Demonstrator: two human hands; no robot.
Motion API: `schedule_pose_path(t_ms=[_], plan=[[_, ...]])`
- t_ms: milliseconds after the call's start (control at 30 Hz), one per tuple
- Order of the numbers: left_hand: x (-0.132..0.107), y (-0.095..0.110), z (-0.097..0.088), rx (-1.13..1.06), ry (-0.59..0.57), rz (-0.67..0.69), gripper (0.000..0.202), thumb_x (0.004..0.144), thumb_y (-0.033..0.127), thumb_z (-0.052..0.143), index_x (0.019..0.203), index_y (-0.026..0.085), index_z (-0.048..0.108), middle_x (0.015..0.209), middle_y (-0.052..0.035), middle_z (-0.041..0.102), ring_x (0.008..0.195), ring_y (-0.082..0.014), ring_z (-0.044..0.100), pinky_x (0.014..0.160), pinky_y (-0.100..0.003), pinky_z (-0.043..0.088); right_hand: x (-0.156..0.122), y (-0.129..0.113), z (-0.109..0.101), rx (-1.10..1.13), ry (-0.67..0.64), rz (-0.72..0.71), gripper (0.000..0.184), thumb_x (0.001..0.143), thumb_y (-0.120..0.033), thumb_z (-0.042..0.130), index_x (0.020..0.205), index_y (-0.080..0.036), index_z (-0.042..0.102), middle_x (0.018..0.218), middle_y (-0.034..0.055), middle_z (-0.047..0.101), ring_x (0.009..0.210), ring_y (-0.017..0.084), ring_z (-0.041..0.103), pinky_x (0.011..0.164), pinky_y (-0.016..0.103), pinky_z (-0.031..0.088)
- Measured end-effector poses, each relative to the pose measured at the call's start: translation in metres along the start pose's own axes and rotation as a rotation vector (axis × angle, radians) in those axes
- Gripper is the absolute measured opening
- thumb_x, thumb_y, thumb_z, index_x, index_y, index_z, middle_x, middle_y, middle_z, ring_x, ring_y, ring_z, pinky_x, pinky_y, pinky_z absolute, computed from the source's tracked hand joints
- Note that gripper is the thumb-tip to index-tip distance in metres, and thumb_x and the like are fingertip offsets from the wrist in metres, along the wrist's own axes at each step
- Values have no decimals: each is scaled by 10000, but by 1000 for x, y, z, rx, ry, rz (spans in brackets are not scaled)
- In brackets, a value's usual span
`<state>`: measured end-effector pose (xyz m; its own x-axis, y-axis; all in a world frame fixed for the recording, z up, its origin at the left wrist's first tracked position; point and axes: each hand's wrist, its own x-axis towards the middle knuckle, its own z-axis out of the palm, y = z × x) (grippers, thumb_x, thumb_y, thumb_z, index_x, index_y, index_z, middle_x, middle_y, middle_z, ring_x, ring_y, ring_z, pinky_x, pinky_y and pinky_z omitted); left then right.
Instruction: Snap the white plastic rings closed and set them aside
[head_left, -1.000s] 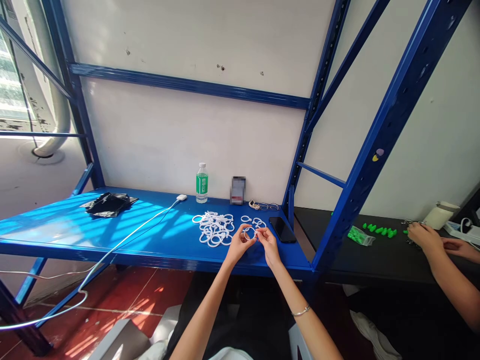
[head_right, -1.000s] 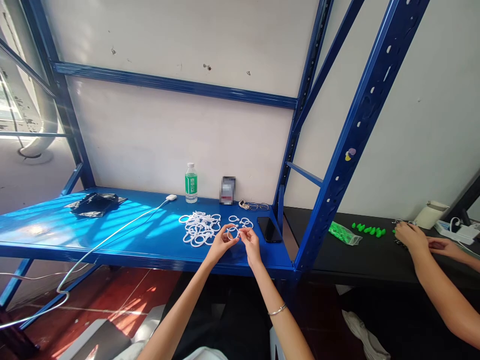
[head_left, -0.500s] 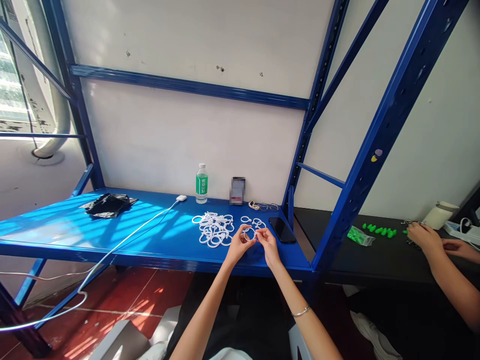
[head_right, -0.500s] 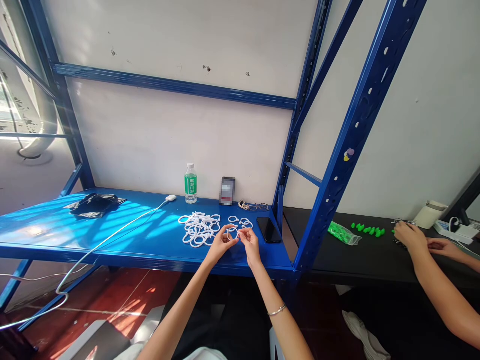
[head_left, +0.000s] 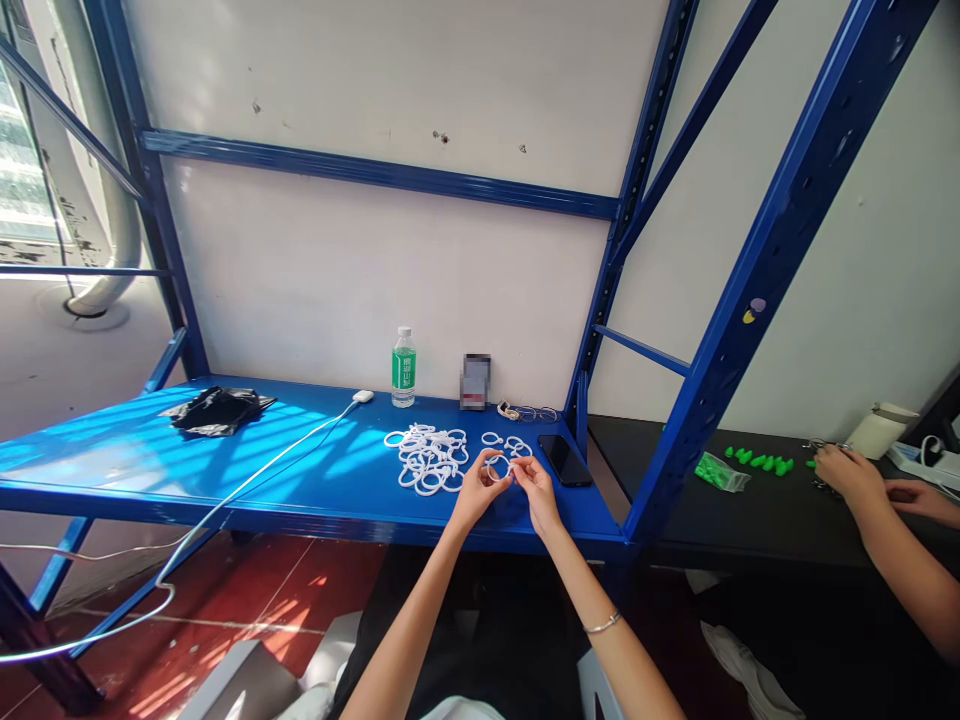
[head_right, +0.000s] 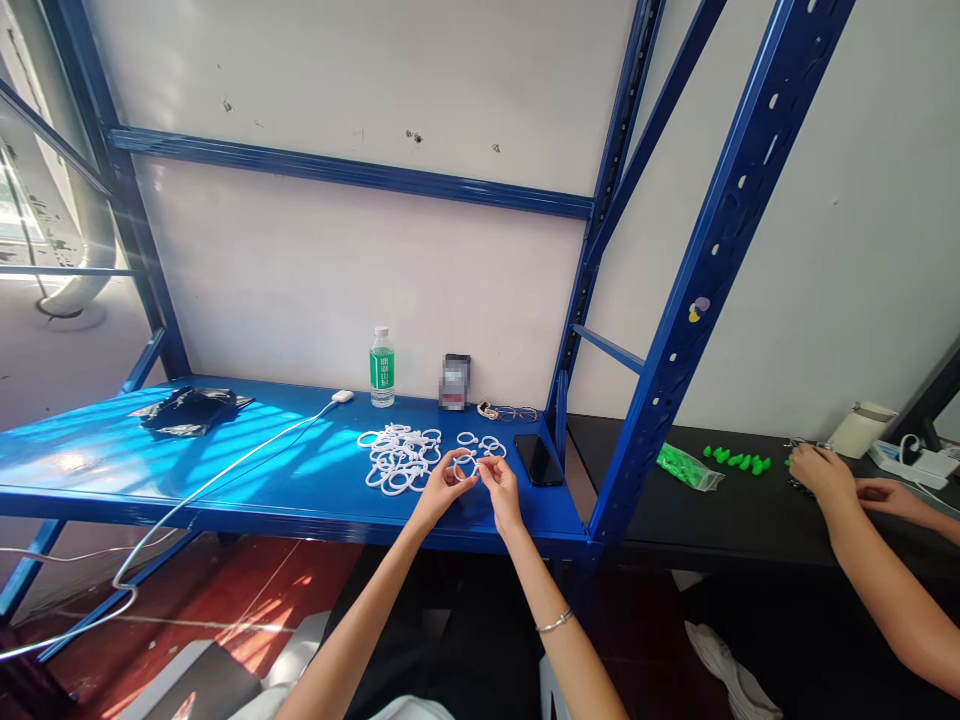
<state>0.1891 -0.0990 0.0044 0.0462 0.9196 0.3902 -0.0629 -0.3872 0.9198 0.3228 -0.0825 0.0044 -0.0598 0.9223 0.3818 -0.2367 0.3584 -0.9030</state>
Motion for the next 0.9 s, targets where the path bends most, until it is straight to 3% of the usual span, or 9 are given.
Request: schedule_pose_path(t_ms=[500,900], plan=[[1,0,1,26,31,-35,536,710,493,669,1119,172,536,589,63,445,521,-93,435,494,-196,356,-1,-7,3,6,31,44,321,689,-426,728,918,-205,687,936,54,664,858,209,605,756,307,479],[0,5,2,87,1,-65,408,749,563,581,825,163,557,553,56,464,491,-94,439,487,-200,351,-1,-5,3,27,27,21,325,683,-453,736,875,-195,690,831,36,654,761,177,588,723,294,476]])
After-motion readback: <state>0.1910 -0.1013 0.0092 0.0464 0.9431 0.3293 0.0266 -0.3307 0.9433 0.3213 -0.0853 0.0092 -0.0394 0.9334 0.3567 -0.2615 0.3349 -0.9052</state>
